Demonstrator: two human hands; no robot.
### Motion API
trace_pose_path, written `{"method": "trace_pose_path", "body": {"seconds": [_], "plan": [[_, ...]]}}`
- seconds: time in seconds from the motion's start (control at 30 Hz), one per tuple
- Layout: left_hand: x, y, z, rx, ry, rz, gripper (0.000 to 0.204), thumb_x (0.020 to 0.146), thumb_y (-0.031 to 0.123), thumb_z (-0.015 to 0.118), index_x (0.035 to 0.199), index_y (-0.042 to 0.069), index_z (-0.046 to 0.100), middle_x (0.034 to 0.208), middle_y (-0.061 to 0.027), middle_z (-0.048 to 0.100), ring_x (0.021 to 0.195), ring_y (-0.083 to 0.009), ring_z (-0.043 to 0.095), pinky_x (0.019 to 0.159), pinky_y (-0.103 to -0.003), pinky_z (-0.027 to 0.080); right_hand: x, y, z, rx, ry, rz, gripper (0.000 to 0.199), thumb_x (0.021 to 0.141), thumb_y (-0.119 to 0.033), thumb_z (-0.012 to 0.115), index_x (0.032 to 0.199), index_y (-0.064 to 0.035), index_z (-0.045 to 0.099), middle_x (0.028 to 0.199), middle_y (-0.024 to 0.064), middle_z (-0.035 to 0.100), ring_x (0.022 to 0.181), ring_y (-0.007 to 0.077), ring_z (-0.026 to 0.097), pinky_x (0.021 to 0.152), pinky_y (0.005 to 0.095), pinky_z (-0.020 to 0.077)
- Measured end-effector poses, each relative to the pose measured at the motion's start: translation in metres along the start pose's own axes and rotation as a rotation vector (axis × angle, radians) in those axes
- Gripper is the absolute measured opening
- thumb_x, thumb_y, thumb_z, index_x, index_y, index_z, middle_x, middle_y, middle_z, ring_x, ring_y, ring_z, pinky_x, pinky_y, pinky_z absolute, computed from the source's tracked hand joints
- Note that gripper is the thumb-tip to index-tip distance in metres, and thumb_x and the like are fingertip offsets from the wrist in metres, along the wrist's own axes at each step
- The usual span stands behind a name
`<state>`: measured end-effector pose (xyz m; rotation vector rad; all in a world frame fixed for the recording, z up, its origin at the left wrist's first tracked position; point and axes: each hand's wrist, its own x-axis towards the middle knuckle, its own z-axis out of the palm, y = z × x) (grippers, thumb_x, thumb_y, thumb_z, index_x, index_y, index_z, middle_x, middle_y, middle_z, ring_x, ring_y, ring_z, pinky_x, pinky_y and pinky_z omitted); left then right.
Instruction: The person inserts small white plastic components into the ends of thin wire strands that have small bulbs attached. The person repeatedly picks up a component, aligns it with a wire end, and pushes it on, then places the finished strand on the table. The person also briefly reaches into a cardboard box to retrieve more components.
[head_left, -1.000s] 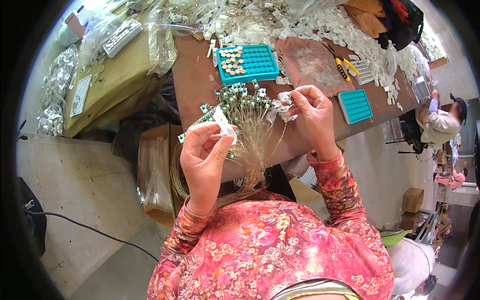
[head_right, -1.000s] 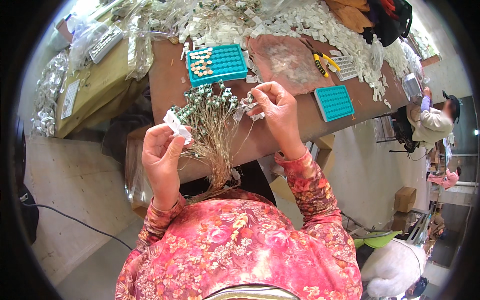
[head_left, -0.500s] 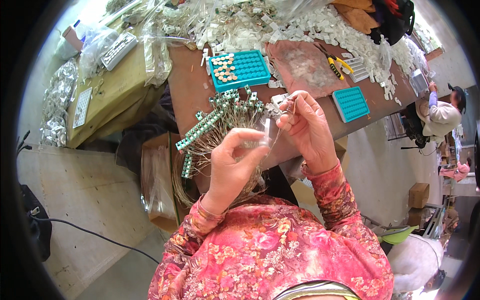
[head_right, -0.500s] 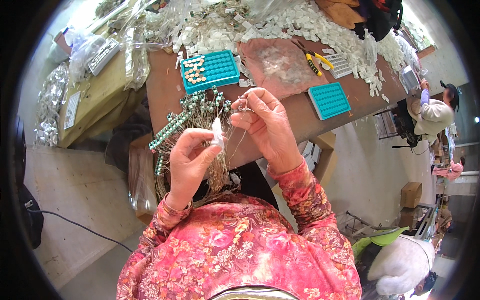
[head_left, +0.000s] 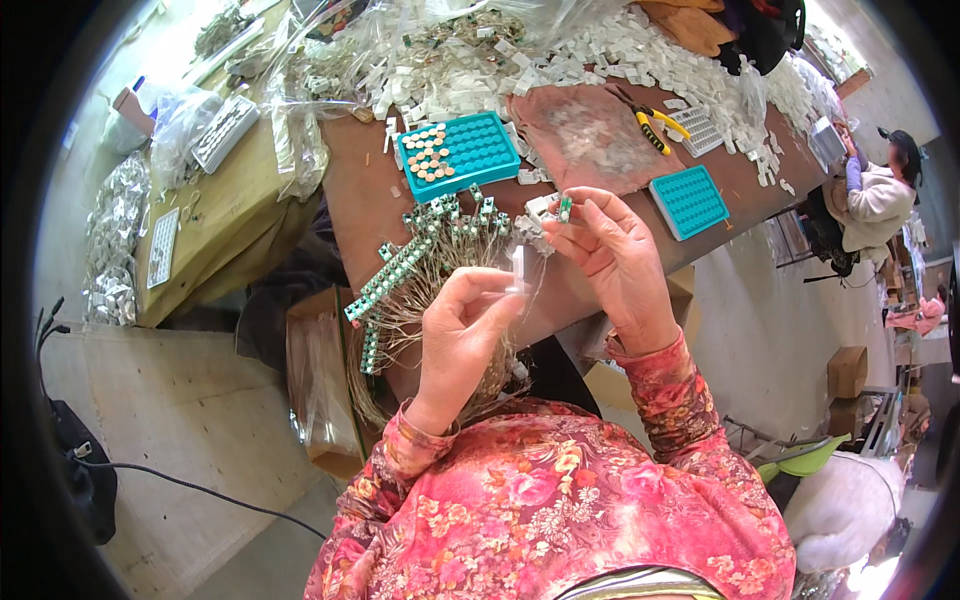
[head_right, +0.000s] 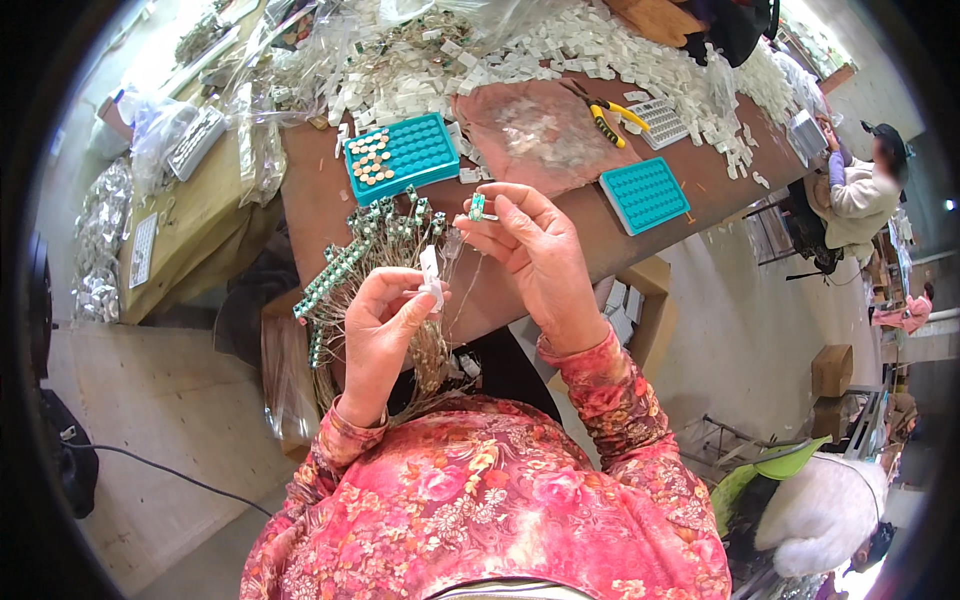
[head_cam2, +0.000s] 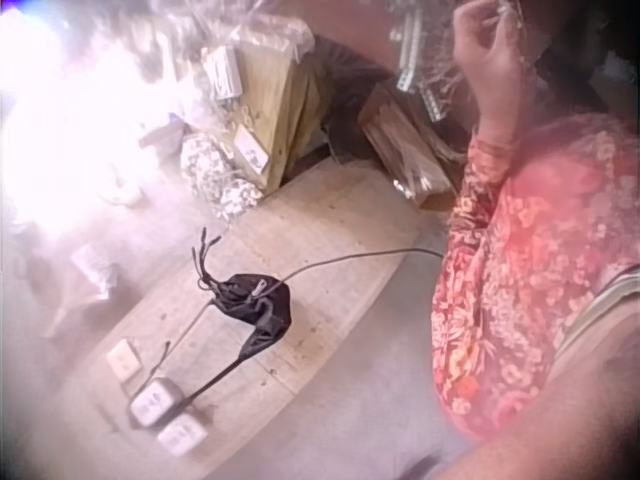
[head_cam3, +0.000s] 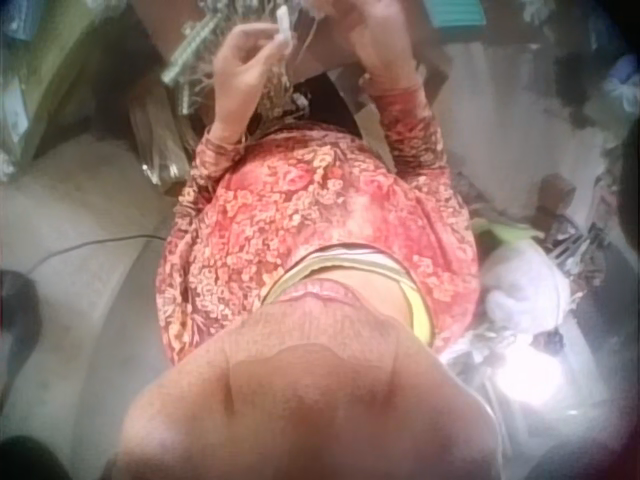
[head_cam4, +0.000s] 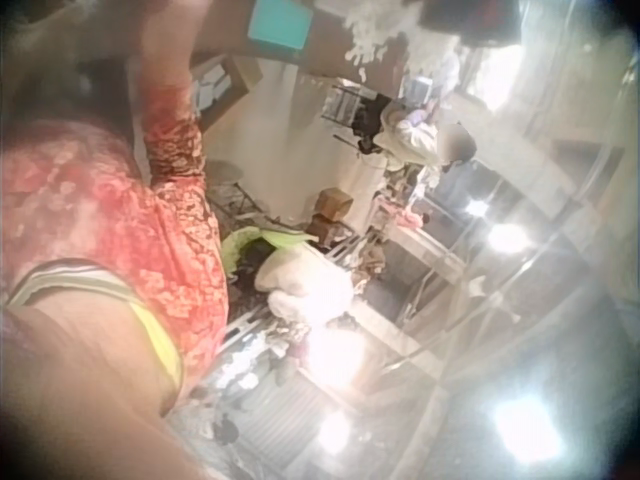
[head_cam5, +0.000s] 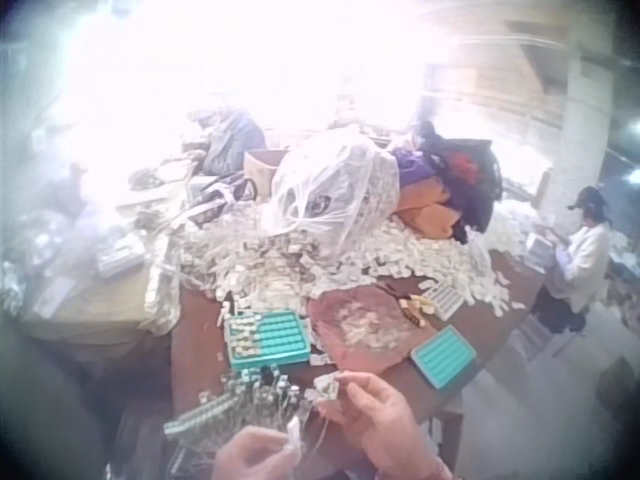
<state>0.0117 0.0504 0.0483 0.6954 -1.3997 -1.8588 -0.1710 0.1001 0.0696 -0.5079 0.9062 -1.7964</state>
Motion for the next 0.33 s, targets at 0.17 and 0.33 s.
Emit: {"method": "trace_pose_path", "body": {"seconds": [0.17, 0.33], "plan": [[0.001, 0.001, 0.0, 0.004, -0.021, -0.019, 0.016, 0.088, 0.003, 0.064, 0.104, 0.001, 0.058, 0.097, -0.0038, 0.066, 0.086, -0.0079, 0.063, 0.076, -0.021, 0.05, -0.001, -0.001, -0.001, -0.036, 0.009, 0.0, 0.024, 0.096, -0.011, 0.053, 0.116, 0.0023, 0.054, 0.104, 0.0098, 0.063, 0.098, 0.0225, 0.065, 0.091, 0.0339, 0.0527], [0.005, -0.001, -0.002, -0.093, 0.013, 0.019, 0.023, 0.09, 0.007, 0.063, 0.112, 0.002, 0.055, 0.1, -0.0065, 0.067, 0.087, -0.0112, 0.064, 0.075, -0.024, 0.052, 0.009, 0.006, -0.008, -0.4, -0.008, -0.074, 0.033, 0.094, -0.015, 0.057, 0.123, -0.0001, 0.053, 0.108, 0.009, 0.062, 0.1, 0.022, 0.064, 0.091, 0.0332, 0.052]]}}
